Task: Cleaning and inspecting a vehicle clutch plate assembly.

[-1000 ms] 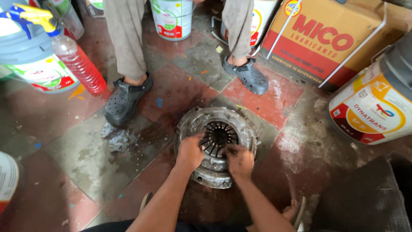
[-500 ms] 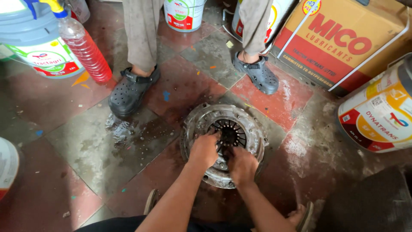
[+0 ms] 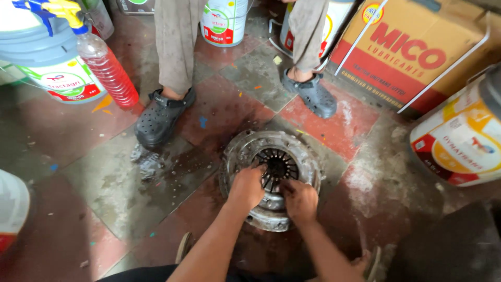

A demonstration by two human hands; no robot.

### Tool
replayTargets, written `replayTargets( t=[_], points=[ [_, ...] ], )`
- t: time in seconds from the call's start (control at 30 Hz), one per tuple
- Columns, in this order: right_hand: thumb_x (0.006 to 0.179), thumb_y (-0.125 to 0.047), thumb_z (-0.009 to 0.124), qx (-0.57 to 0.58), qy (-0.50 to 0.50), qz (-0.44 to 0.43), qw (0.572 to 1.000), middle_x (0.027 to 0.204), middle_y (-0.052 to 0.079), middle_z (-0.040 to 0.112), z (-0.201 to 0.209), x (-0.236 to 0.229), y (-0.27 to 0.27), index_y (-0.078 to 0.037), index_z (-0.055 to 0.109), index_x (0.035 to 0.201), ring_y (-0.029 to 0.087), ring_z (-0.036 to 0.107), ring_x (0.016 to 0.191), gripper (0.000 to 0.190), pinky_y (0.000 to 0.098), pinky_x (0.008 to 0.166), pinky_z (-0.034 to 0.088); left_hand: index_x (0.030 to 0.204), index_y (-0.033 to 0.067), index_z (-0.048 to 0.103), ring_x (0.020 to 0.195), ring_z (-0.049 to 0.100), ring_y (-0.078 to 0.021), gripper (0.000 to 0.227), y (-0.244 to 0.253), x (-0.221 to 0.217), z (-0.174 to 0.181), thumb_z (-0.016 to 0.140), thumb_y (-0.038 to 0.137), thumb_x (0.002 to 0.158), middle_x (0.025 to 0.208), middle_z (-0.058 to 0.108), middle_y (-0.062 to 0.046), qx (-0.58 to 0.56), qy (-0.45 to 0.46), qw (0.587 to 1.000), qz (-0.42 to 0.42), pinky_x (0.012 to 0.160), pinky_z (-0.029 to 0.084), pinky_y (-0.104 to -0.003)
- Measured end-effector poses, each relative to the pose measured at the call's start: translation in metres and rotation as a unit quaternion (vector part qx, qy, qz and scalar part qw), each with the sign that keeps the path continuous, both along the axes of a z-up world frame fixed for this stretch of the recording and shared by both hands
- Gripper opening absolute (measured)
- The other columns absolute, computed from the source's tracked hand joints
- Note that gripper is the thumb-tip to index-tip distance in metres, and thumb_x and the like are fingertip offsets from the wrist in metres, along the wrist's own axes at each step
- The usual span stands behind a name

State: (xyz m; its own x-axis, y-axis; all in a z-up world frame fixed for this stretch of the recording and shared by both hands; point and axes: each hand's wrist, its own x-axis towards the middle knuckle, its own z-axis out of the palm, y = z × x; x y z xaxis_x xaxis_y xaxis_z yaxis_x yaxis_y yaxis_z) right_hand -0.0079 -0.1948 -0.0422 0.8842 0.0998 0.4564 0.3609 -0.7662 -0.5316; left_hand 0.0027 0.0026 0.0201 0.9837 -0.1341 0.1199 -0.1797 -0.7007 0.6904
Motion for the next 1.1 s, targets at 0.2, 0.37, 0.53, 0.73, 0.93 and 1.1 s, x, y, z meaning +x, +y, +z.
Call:
replayTargets(
  t=[0.2, 0.37, 0.53, 0.73, 0.93, 1.1],
  points=[
    [0.080, -0.014, 0.071, -0.044, -0.044, -0.090, 0.994, 0.091, 0.013, 0.077, 0.009, -0.005, 0.023, -0.016, 0.079, 0.094, 0.038, 0.071, 0.077, 0.017, 0.0489, 0.066, 0.055, 0.133, 0.0112, 0.058, 0.132, 0.045, -0.0477, 0.051, -0.015, -0.015, 0.004, 0.071, 0.012, 0.084, 0.135, 0.057, -0.022, 0.088, 0.066, 0.982, 0.154, 0.120, 0.020, -0.060],
    [0.089, -0.011, 0.074, 0.182, -0.021, -0.193, 0.964, 0.077, 0.009, 0.074, 0.048, 0.022, -0.004, -0.014, 0.081, 0.092, 0.018, 0.064, 0.065, 0.009, 0.0361, 0.060, 0.051, 0.132, -0.0003, 0.058, 0.133, 0.043, -0.0501, 0.071, -0.034, -0.020, -0.015, 0.074, 0.018, 0.066, 0.136, 0.055, -0.029, 0.149, -0.183, 0.966, 0.109, 0.116, 0.019, -0.057],
    [0.095, -0.008, 0.073, 0.295, 0.024, -0.205, 0.933, 0.065, 0.002, 0.063, 0.065, 0.026, -0.026, -0.006, 0.080, 0.094, 0.006, 0.047, 0.057, 0.008, 0.0283, 0.053, 0.041, 0.111, 0.0004, 0.068, 0.136, 0.047, -0.0424, 0.026, -0.079, 0.010, -0.015, 0.059, 0.016, 0.093, 0.123, 0.064, -0.022, 0.217, -0.069, 0.974, -0.023, 0.127, 0.025, -0.051],
    [0.091, -0.009, 0.076, 0.307, 0.019, -0.191, 0.932, 0.067, -0.007, 0.069, 0.055, 0.030, -0.023, -0.004, 0.080, 0.092, 0.001, 0.056, 0.059, 0.007, 0.0232, 0.055, 0.047, 0.089, 0.0058, 0.070, 0.086, 0.073, -0.0351, 0.018, -0.106, 0.027, -0.044, 0.059, 0.021, 0.087, 0.084, 0.074, -0.019, 0.177, -0.091, 0.978, 0.057, 0.101, 0.048, -0.047],
    [0.091, -0.013, 0.076, 0.424, 0.137, -0.187, 0.876, 0.059, -0.004, 0.056, 0.064, 0.039, -0.014, -0.003, 0.078, 0.091, 0.006, 0.039, 0.047, 0.010, 0.0279, 0.043, 0.029, 0.065, 0.0110, 0.069, 0.057, 0.071, -0.0373, 0.051, -0.100, 0.031, -0.056, 0.049, 0.038, 0.104, 0.059, 0.068, -0.020, 0.145, -0.129, 0.976, 0.099, 0.098, 0.050, -0.049],
    [0.090, -0.011, 0.077, 0.429, 0.158, -0.186, 0.870, 0.060, -0.001, 0.056, 0.061, 0.041, -0.017, -0.002, 0.078, 0.092, 0.009, 0.040, 0.049, 0.010, 0.0300, 0.046, 0.030, 0.078, 0.0051, 0.070, 0.081, 0.070, -0.0395, 0.035, -0.091, 0.010, -0.020, 0.059, 0.032, 0.098, 0.075, 0.073, -0.024, 0.107, -0.114, 0.985, 0.078, 0.101, 0.047, -0.052]
  ],
)
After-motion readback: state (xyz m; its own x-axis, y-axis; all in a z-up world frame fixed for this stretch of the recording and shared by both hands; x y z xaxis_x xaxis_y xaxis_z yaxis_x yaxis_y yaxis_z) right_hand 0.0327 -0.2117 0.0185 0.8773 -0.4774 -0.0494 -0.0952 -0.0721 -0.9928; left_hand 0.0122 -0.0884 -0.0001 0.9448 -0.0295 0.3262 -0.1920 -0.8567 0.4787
